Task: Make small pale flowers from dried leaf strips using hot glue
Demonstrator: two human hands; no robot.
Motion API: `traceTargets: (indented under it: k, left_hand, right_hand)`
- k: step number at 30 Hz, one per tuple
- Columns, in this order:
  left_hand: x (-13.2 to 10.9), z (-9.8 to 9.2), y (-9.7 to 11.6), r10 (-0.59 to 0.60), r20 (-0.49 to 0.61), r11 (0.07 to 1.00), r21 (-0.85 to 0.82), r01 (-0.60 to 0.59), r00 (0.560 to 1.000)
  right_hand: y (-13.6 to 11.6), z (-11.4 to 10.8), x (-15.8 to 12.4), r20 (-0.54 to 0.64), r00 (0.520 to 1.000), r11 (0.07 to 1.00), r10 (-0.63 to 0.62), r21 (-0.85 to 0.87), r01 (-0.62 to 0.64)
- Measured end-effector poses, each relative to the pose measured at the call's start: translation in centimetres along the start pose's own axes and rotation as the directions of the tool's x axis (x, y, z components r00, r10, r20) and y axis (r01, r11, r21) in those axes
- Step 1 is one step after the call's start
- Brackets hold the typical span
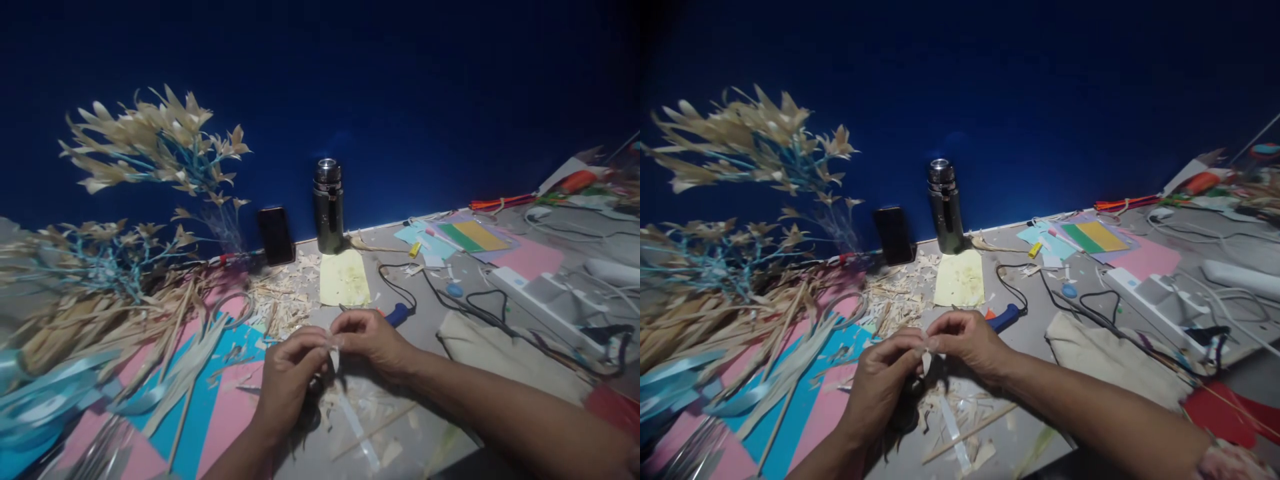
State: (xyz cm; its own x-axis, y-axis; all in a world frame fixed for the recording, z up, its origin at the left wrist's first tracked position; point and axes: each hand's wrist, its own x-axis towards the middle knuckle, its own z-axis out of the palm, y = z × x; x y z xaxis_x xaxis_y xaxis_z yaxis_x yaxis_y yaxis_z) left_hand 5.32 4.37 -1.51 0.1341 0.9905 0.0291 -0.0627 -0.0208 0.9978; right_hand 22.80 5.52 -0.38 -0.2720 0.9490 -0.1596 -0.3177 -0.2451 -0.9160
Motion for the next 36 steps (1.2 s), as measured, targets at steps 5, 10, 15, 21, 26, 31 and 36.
traceTargets:
  k: [5,10,15,21,26,31,36]
  left_hand:
    - [-0.1,0.2,-0.8,-0.148,0.033,0.969,-0.194,0.151,0.988]
    - [0.0,0.0,-1.1,-0.216,0.076,0.955,-0.192,0.227,0.973]
    - [0.1,-0.7,-0.1,-0.040,0.105,0.997,0.077,0.032,0.994]
    - [0.1,-1.1,0.8,0.208,0.137,0.929,0.282,-0.239,0.969]
    - [0.0,-1.4,0.8,0.361,0.224,0.830,0.365,-0.421,0.905]
    - [-0.1,-1.8,0.8,0.485,0.333,0.723,0.368,-0.585,0.809]
    - [-0.3,-1.3,1.0,0.474,0.269,0.709,0.449,-0.544,0.839]
  right_hand:
    - [-0.2,-0.4,0.0,-0.027,0.999,0.999,-0.021,0.030,0.021]
    - [-1.4,-1.9,-0.2,-0.007,0.997,0.983,-0.076,-0.167,0.074]
    - [-3.0,-2.6,-1.0,0.076,0.969,0.872,-0.234,-0.424,0.244]
    - [-3.9,-3.1,-1.7,0.335,0.850,0.554,-0.406,-0.650,0.521]
    - [-3.2,-3.5,-1.8,0.527,0.692,0.233,-0.493,-0.686,0.689]
    - [-3.0,-3.4,-2.0,0.587,0.648,0.145,-0.486,-0.677,0.722]
    - [-3.1,-3.1,-2.1,0.605,0.636,0.134,-0.480,-0.666,0.734]
